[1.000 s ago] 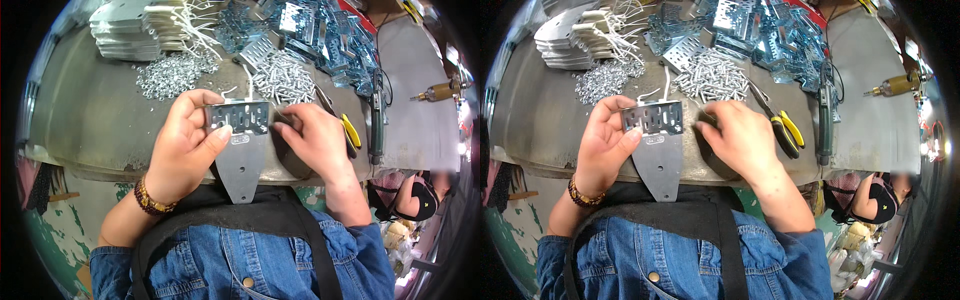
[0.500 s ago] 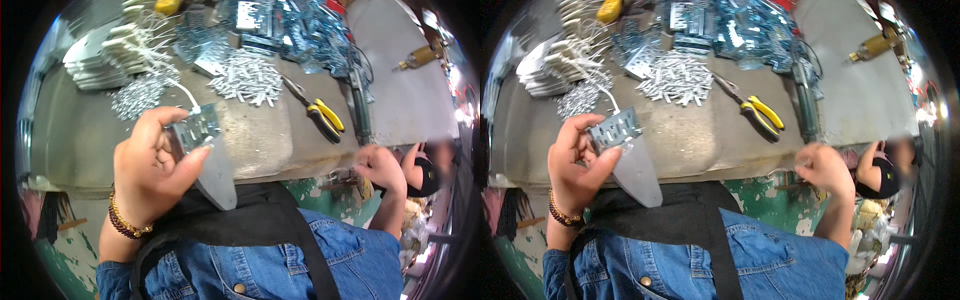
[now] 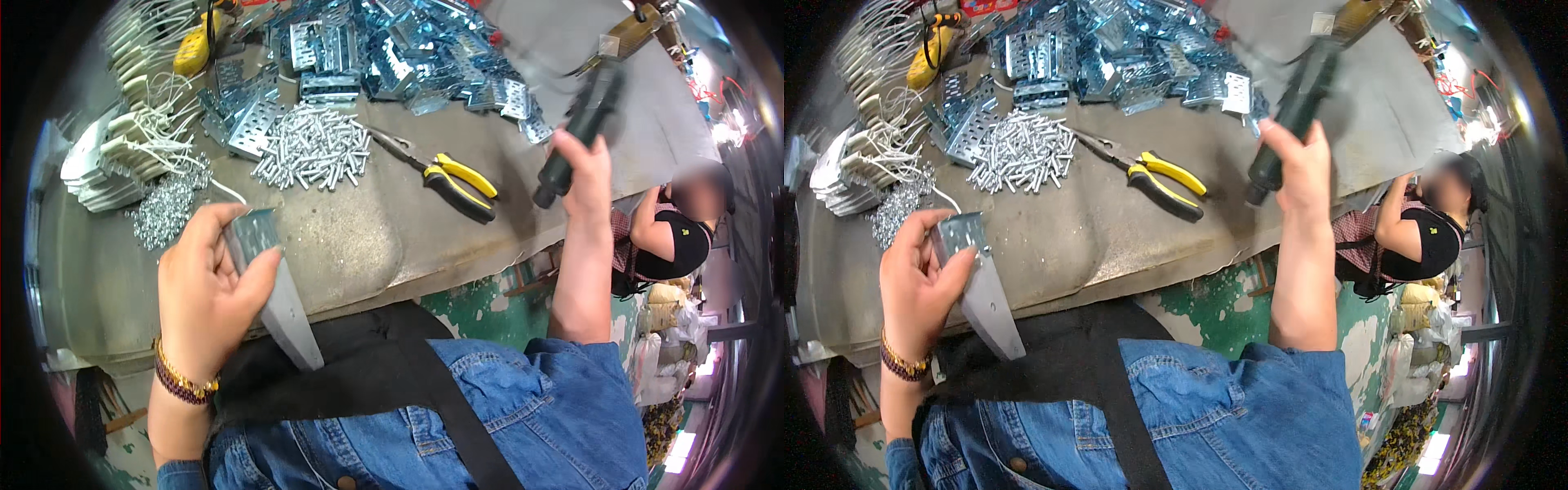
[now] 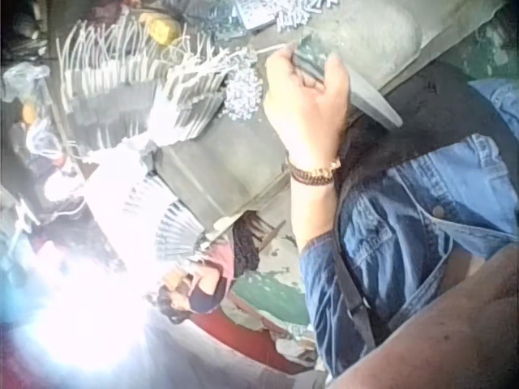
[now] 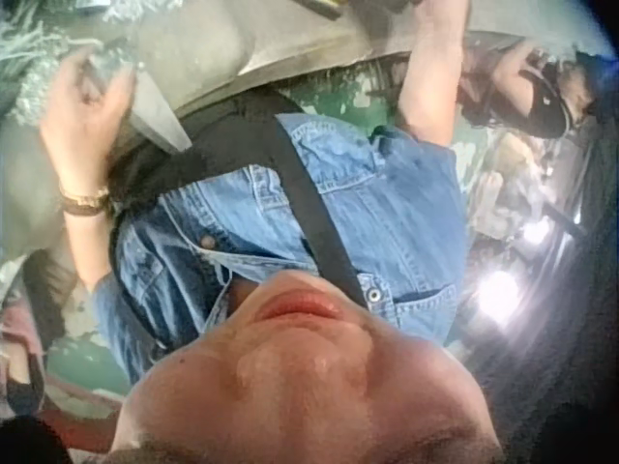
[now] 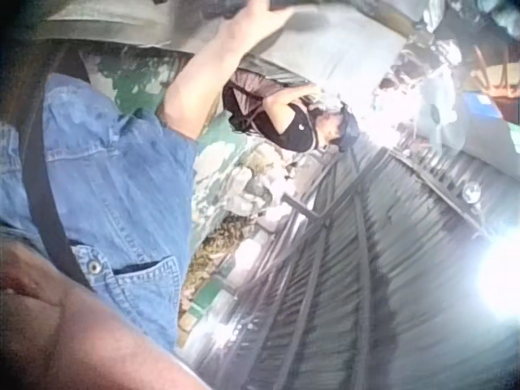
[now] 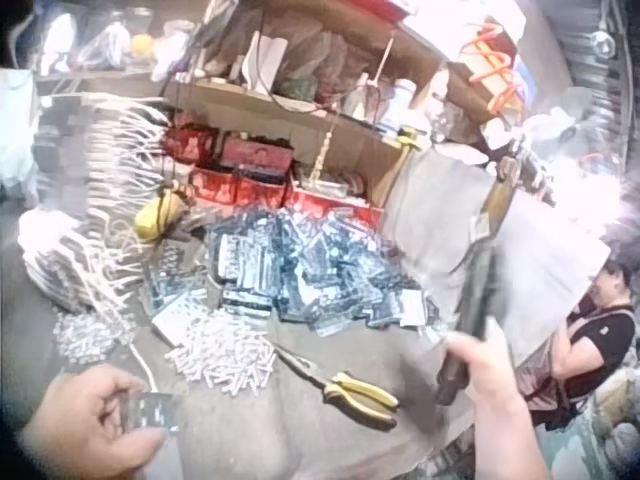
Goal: The person assembles metal components by attaching perforated brackets to base plates, inserting screws, and tightening them using an electric screwdriver and pliers.
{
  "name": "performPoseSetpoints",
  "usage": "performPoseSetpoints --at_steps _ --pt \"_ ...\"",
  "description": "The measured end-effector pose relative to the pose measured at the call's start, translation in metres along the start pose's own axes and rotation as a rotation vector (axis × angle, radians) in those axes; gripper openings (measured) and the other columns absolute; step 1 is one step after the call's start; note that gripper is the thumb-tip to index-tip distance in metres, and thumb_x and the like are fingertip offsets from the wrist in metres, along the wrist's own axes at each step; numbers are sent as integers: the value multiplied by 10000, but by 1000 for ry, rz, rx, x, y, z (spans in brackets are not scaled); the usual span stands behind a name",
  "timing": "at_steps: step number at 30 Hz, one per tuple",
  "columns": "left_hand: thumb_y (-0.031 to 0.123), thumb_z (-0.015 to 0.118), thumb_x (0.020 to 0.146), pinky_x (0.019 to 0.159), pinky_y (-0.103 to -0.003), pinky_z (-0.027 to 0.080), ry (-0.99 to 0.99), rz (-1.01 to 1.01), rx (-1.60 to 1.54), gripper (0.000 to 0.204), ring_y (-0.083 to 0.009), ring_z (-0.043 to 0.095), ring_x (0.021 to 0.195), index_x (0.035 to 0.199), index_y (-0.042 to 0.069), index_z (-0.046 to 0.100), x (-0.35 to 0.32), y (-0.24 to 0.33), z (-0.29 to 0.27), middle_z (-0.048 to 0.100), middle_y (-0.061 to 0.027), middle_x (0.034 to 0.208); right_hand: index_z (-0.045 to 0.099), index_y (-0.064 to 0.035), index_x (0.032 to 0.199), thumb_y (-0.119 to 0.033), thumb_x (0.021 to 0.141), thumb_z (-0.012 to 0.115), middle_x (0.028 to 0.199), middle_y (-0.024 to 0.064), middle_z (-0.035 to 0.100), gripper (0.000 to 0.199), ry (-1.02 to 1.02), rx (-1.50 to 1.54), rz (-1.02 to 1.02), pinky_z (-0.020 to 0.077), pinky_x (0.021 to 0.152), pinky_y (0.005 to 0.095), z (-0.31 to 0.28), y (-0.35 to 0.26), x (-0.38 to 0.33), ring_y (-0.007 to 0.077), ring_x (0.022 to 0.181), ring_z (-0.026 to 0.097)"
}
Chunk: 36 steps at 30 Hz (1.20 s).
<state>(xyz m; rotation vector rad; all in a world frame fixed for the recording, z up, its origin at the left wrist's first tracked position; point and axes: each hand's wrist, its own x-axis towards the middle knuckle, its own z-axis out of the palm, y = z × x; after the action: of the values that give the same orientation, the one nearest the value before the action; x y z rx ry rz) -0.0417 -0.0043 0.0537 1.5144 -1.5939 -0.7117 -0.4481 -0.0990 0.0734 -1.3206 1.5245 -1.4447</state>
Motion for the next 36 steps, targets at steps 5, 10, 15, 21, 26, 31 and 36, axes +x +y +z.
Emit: performPoseSetpoints --at_steps 5,10,15,21,26,31,36 --pt "132 778 689 488 -172 304 -167 -1 -62 481 -17 364 533 1085 -12 548 1 1 0 436 61 616 509 -114 1170 -208 809 668 1052 56 542 406 -638 1086 213 286 1058 536 61 -29 -37 226 1041 524" --pt "97 800 664 499 -134 277 -243 -33 -172 580 29 340 570 1153 -26 513 -1 8 -1 427 102 661 588 -122 1033 -197 775 715 1029 25 521 297 -630 1441 324 262 1077 520 107 -11 -71 180 1004 530" --pt "88 792 674 480 -132 265 -234 -25 -190 563 38 335 543 1141 -46 509 -2 5 1 407 104 633 583 -143 1123 -143 722 746 987 13 528 433 -575 1574 378 268 1073 498 139 7 -87 170 963 526" --pt "72 787 672 481 -127 265 -209 -23 -189 536 40 337 547 1121 -34 516 -1 2 3 421 106 645 587 -149 1120 -141 727 742 981 6 531 423 -545 1584 392 252 1075 490 148 6 -89 170 962 528" --pt "69 792 667 482 -126 266 -197 -7 -182 545 41 340 551 1129 -25 518 2 -2 1 429 107 650 590 -157 1116 -153 726 744 988 7 532 419 -554 1608 371 260 1070 485 155 11 -89 170 965 528" --pt "64 796 659 487 -127 275 -181 -28 -114 577 38 346 555 1153 -20 509 -2 3 -6 437 106 657 591 -181 1124 -200 702 775 1046 16 516 460 -599 1567 316 278 1065 460 164 27 -99 174 999 516" --pt "90 738 756 520 -168 388 161 -52 -321 416 -23 457 569 1098 1 520 -9 -2 -30 502 41 628 550 -194 1191 -205 679 800 1049 17 493 570 -559 1558 333 274 1085 449 155 29 -100 171 1015 507"
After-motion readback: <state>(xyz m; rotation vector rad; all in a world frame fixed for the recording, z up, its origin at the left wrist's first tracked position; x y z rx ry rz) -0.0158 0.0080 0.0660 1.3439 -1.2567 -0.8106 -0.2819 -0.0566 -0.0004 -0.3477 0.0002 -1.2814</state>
